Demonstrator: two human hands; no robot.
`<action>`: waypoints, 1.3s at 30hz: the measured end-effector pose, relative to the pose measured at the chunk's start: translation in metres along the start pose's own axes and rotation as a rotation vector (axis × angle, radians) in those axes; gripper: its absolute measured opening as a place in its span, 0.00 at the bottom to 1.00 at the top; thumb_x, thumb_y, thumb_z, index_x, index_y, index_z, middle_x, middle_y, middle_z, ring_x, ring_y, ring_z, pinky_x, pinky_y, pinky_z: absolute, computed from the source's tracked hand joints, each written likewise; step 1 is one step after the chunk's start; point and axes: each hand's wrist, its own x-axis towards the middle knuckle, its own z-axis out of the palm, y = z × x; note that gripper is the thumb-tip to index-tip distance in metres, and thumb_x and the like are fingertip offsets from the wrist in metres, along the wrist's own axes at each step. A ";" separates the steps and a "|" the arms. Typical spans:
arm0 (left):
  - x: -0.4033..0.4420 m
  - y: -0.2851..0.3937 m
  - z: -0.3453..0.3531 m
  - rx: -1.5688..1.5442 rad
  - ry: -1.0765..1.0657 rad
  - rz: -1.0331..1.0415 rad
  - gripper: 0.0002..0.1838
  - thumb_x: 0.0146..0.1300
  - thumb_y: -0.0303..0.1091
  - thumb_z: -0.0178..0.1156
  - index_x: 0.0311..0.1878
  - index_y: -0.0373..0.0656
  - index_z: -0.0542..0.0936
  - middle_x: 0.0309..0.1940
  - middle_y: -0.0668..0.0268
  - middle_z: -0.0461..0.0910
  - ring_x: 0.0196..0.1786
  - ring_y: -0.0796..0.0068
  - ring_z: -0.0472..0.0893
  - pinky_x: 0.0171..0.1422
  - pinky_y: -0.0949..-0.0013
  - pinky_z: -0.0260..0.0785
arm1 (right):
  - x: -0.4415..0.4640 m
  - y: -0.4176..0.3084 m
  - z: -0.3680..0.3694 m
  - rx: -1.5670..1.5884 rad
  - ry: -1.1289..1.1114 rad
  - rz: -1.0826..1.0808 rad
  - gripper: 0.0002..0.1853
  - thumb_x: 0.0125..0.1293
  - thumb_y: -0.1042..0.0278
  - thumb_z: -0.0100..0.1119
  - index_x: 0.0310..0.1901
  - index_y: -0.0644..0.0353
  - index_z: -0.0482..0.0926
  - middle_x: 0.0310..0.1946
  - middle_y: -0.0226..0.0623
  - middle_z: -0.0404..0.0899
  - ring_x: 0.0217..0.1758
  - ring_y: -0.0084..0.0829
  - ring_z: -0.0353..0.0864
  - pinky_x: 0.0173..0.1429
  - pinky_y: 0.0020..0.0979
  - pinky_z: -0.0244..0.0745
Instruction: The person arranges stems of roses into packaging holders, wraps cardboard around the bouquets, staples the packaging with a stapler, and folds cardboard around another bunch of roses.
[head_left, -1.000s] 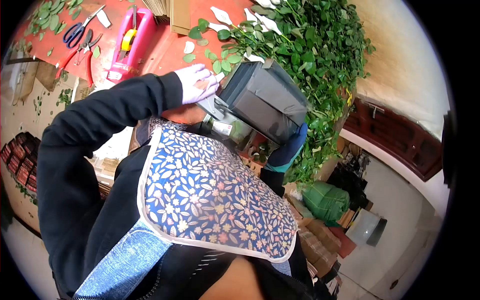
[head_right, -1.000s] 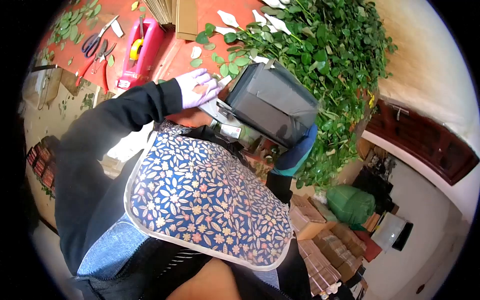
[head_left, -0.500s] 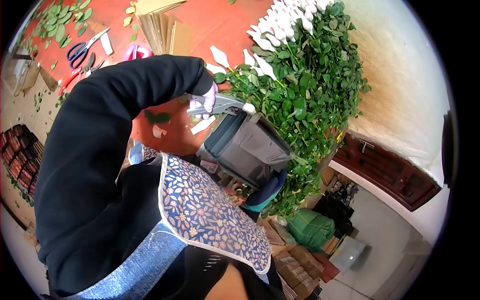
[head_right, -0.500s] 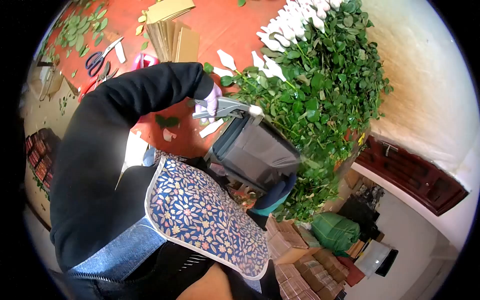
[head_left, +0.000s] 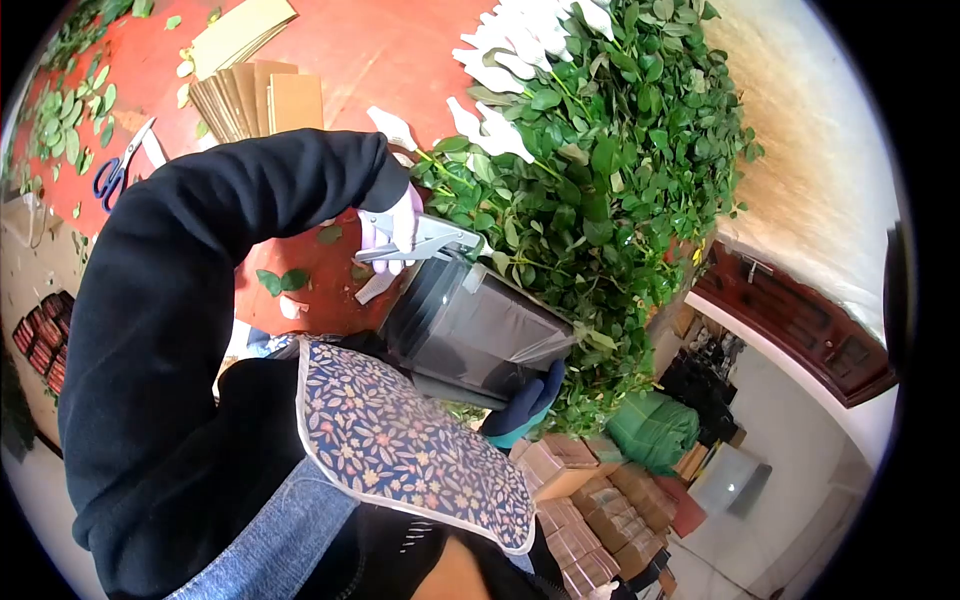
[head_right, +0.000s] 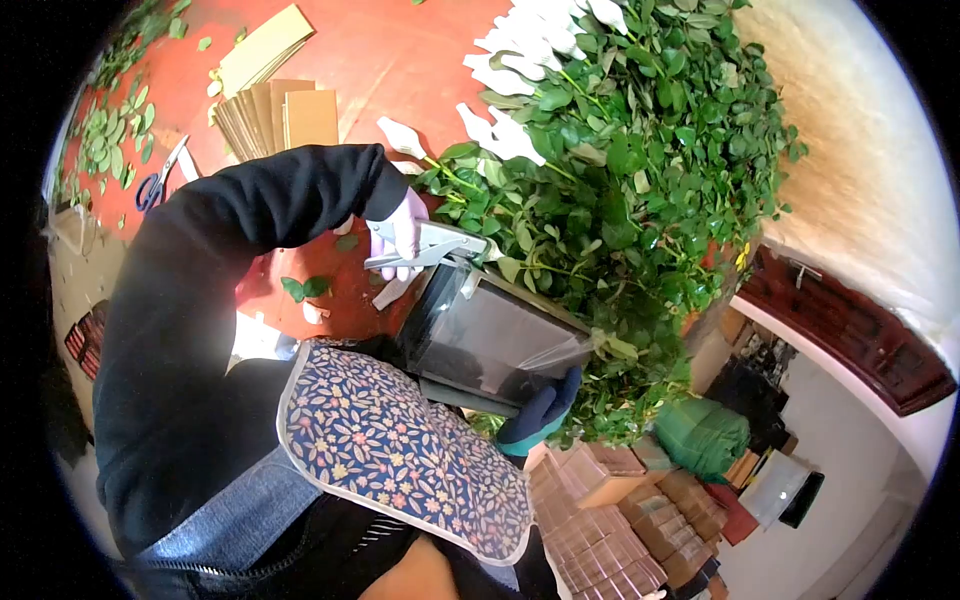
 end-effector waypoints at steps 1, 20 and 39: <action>-0.002 0.000 0.009 0.016 0.026 0.021 0.16 0.66 0.32 0.61 0.54 0.34 0.74 0.46 0.48 0.83 0.45 0.53 0.85 0.50 0.54 0.81 | -0.003 -0.003 0.000 -0.001 0.006 0.006 0.27 0.75 0.67 0.41 0.72 0.67 0.56 0.72 0.45 0.60 0.72 0.38 0.61 0.75 0.38 0.53; -0.024 -0.058 0.093 -0.016 0.187 0.602 0.27 0.62 0.24 0.61 0.64 0.31 0.69 0.56 0.49 0.77 0.58 0.57 0.79 0.65 0.59 0.71 | 0.035 0.027 -0.014 -0.122 -0.052 -0.161 0.26 0.69 0.76 0.45 0.69 0.72 0.62 0.67 0.50 0.67 0.72 0.39 0.65 0.74 0.36 0.58; 0.067 0.030 0.145 1.526 1.168 0.800 0.44 0.46 0.58 0.74 0.60 0.38 0.72 0.58 0.48 0.73 0.59 0.45 0.75 0.62 0.54 0.68 | 0.042 -0.029 0.005 0.650 -0.665 0.261 0.28 0.59 0.85 0.54 0.62 0.60 0.66 0.47 0.35 0.76 0.47 0.28 0.78 0.52 0.28 0.76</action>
